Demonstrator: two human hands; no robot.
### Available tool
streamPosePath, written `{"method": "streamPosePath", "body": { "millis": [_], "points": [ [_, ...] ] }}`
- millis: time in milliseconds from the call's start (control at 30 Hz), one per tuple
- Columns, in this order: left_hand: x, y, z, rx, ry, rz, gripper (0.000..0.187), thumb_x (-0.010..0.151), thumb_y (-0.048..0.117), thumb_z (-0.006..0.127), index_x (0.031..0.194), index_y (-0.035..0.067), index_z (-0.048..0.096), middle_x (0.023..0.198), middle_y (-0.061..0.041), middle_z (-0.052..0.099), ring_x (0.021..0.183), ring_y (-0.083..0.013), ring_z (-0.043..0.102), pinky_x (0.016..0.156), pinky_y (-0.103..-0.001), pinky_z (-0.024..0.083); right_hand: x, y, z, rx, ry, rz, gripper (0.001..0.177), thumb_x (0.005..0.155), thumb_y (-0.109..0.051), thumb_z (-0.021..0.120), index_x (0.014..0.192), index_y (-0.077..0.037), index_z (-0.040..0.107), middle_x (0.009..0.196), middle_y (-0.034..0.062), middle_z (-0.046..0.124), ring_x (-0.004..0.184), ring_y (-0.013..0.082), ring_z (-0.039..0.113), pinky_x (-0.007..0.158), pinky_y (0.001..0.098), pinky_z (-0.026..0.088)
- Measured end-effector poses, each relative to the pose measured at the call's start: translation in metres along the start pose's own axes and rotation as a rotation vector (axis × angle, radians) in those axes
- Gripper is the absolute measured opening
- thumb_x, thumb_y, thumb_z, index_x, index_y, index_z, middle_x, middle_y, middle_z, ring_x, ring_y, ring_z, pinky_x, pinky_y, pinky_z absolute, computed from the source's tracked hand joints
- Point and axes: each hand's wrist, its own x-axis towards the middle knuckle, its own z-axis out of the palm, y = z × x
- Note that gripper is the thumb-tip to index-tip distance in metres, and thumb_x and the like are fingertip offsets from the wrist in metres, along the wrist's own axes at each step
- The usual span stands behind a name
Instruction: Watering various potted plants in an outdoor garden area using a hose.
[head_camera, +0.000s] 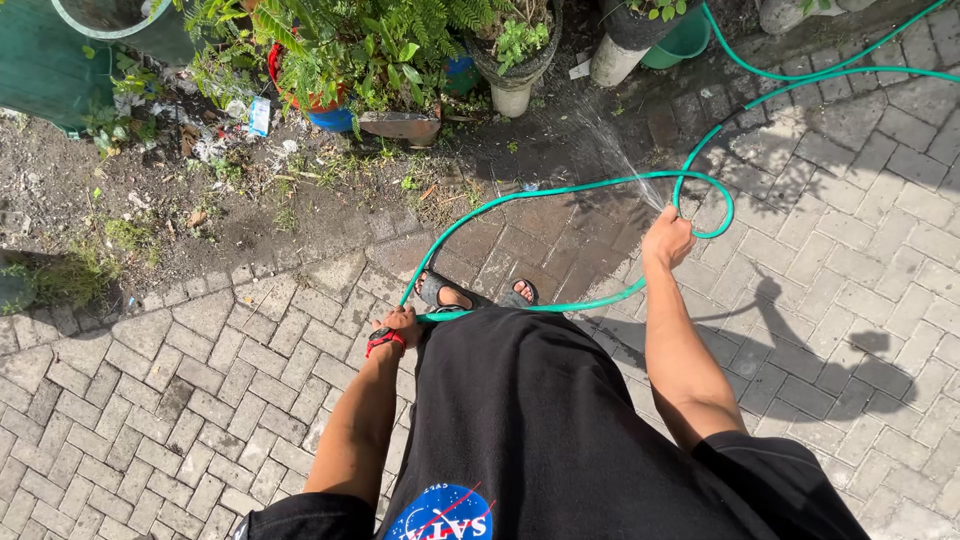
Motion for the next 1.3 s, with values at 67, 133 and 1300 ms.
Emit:
{"method": "streamPosePath", "body": {
  "millis": [67, 133, 1300],
  "points": [
    [-0.002, 0.0, -0.002, 0.0, -0.004, 0.0, 0.052, 0.093, 0.039, 0.063, 0.138, 0.015, 0.054, 0.148, -0.011, 0.052, 0.139, -0.03, 0.048, 0.107, -0.071, 0.033, 0.0, 0.001, 0.0, -0.002, -0.004, 0.007, 0.057, 0.095, -0.049, 0.047, 0.093, 0.002, 0.075, 0.098, 0.0296, 0.069, 0.096, 0.0482, 0.064, 0.082, 0.0608, 0.048],
    [-0.004, 0.001, -0.005, 0.001, -0.009, 0.001, 0.051, 0.093, 0.039, 0.063, 0.137, 0.015, 0.054, 0.148, -0.011, 0.052, 0.139, -0.0297, 0.048, 0.108, -0.071, 0.033, -0.001, 0.002, -0.001, -0.004, -0.008, 0.014, 0.057, 0.095, -0.048, 0.047, 0.094, 0.002, 0.074, 0.098, 0.0296, 0.069, 0.097, 0.0481, 0.064, 0.083, 0.0608, 0.048],
    [-0.006, -0.006, 0.017, -0.026, 0.007, 0.012, 0.046, 0.094, 0.041, 0.06, 0.132, 0.015, 0.058, 0.144, -0.012, 0.055, 0.138, -0.0311, 0.05, 0.11, -0.072, 0.031, -0.01, 0.024, -0.003, -0.012, 0.005, -0.027, 0.055, 0.094, -0.044, 0.044, 0.092, 0.002, 0.074, 0.1, 0.0264, 0.071, 0.105, 0.0462, 0.058, 0.087, 0.0604, 0.046]
  ]
}}
